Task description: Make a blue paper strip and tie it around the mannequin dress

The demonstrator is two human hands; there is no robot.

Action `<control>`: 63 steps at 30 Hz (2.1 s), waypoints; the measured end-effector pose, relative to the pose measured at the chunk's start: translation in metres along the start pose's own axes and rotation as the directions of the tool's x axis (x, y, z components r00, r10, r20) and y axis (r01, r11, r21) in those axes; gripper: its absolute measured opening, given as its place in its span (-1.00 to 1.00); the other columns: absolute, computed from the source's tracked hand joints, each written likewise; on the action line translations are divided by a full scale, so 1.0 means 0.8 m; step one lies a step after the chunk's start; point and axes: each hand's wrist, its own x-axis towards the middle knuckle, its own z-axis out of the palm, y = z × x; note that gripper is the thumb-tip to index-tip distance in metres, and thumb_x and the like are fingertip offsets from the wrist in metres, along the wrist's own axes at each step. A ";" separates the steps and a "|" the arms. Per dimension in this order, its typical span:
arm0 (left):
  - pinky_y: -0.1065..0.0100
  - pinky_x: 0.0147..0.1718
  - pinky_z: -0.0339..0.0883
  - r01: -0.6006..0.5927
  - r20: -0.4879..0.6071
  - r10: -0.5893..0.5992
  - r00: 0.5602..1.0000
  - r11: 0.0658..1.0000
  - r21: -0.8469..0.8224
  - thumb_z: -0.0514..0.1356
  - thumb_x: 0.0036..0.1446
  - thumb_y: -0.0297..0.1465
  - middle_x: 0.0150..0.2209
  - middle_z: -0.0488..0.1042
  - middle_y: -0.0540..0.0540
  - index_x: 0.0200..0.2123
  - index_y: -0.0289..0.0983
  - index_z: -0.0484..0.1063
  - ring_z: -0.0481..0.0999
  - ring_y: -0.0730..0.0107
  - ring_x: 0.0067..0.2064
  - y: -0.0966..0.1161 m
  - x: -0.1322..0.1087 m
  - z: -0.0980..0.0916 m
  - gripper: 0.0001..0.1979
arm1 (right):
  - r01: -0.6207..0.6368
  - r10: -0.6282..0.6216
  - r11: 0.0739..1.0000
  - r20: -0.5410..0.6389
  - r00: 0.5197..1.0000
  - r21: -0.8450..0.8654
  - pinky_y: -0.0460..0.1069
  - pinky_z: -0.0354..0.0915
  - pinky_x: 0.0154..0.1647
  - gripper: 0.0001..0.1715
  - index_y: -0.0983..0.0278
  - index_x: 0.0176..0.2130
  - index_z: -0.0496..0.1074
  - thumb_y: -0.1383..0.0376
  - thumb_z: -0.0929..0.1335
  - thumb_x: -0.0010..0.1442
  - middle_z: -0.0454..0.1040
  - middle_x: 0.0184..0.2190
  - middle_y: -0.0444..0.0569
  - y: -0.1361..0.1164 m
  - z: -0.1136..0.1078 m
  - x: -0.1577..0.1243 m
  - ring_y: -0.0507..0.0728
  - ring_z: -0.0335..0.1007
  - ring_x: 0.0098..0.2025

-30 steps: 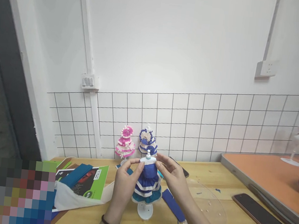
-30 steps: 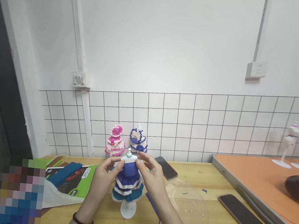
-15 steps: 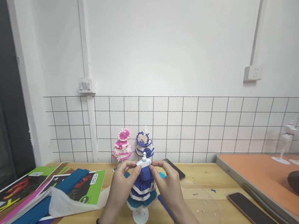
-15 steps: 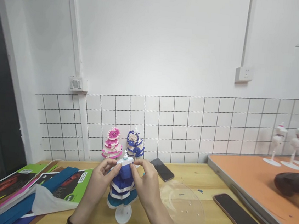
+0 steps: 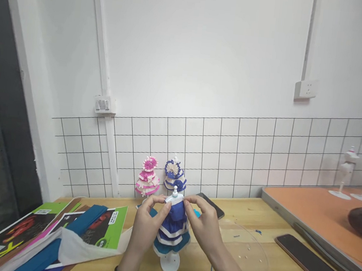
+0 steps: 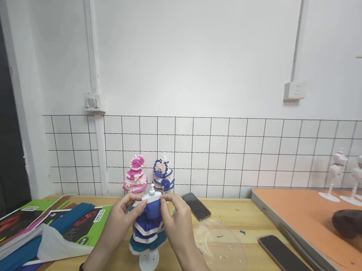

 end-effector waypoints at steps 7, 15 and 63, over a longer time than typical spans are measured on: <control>0.24 -0.14 0.31 0.019 0.047 -0.019 0.999 1.000 0.004 0.24 -0.06 -0.20 -0.26 0.54 -0.17 -0.38 -0.29 0.46 0.47 0.16 -0.14 -0.001 0.001 -0.005 -0.73 | -0.170 0.163 0.966 0.051 0.985 0.194 -0.02 0.27 -0.26 -0.73 0.29 -0.41 0.39 0.13 0.28 0.14 0.47 -0.41 -0.01 -0.002 0.003 0.001 0.16 0.38 -0.30; 0.18 -0.10 0.27 0.091 0.095 -0.087 0.992 0.995 -0.038 0.24 -0.06 -0.21 -0.18 0.51 -0.23 -0.35 -0.31 0.45 0.42 0.07 -0.08 0.000 0.004 -0.009 -0.71 | -0.146 0.140 0.960 0.044 0.989 0.237 -0.06 0.23 -0.32 -0.74 0.27 -0.39 0.33 0.13 0.26 0.17 0.39 -0.45 -0.08 0.002 0.010 0.000 0.10 0.32 -0.35; 0.21 -0.09 0.29 0.068 0.223 -0.041 0.974 0.991 -0.114 0.24 -0.04 -0.20 -0.13 0.51 -0.19 -0.33 -0.27 0.50 0.39 0.07 0.00 -0.007 0.006 -0.023 -0.73 | -0.039 -0.043 0.957 0.274 0.961 0.288 0.05 0.23 0.00 -0.72 0.19 -0.19 0.51 0.15 0.30 0.17 0.45 -0.14 0.01 0.001 -0.013 0.009 0.16 0.32 -0.05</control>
